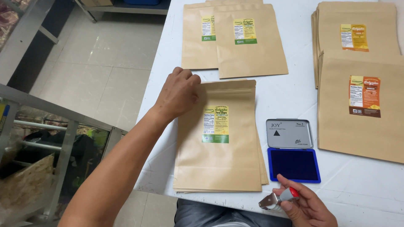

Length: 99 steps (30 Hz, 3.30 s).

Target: Using a manual date stamper and an ink pad to mark batch codes or dates on product bags.

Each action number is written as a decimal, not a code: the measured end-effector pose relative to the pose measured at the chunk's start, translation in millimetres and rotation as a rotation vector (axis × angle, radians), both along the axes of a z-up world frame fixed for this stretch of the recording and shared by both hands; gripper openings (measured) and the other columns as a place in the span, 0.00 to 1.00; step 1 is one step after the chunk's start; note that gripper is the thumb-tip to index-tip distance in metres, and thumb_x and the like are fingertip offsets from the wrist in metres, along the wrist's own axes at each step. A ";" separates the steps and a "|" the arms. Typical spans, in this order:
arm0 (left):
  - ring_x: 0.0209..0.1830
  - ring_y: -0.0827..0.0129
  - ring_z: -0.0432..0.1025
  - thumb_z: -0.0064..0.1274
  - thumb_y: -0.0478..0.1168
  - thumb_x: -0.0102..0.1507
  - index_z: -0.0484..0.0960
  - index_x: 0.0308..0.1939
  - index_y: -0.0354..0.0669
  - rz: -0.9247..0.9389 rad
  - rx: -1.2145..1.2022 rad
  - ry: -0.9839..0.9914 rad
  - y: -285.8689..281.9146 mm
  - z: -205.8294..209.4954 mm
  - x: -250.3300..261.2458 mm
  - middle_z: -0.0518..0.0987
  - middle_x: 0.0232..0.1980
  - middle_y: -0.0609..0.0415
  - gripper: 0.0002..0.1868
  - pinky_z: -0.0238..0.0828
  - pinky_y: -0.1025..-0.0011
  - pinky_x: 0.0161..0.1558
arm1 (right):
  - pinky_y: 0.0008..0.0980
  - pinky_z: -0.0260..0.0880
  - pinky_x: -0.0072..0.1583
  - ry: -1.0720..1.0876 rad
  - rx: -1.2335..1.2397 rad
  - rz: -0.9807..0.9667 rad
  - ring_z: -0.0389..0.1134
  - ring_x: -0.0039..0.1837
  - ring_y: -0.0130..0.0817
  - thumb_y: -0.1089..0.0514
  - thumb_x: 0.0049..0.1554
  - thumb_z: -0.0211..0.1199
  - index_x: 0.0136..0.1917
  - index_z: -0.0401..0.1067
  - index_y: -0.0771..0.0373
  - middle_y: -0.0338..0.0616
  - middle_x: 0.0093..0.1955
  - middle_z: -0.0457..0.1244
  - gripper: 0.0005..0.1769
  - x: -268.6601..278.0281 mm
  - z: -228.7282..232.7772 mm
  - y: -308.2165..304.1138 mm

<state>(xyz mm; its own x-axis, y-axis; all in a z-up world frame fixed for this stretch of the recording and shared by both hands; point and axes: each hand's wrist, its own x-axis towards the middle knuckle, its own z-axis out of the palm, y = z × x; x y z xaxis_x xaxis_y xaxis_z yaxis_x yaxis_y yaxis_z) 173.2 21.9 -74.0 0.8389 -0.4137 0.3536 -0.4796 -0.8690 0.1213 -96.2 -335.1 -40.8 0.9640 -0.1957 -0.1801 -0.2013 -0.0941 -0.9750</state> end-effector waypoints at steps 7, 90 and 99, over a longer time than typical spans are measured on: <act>0.33 0.56 0.73 0.56 0.38 0.62 0.74 0.37 0.47 0.085 -0.209 0.402 -4.2 62.5 -33.0 0.82 0.34 0.54 0.05 0.64 0.60 0.33 | 0.35 0.74 0.63 -0.009 0.052 -0.006 0.78 0.56 0.46 0.75 0.49 0.61 0.62 0.72 0.79 0.63 0.65 0.72 0.26 -2.0 -6.6 -14.2; 0.22 0.79 0.65 0.60 0.27 0.61 0.80 0.43 0.41 0.230 -1.586 0.502 -61.9 64.9 22.0 0.72 0.24 0.61 0.10 0.62 0.76 0.22 | 0.55 0.75 0.57 -0.212 0.389 -0.191 0.70 0.60 0.72 0.56 0.60 0.59 0.75 0.62 0.66 0.83 0.58 0.63 0.32 -4.9 -95.7 -150.6; 0.40 0.72 0.79 0.54 0.30 0.61 0.82 0.44 0.43 0.506 -1.467 0.486 -14.2 61.9 104.9 0.85 0.40 0.55 0.09 0.81 0.76 0.47 | 0.77 0.52 0.68 0.182 0.360 -0.478 0.55 0.67 0.92 0.73 0.58 0.33 0.79 0.48 0.70 0.98 0.64 0.52 0.35 3.8 -83.6 -164.7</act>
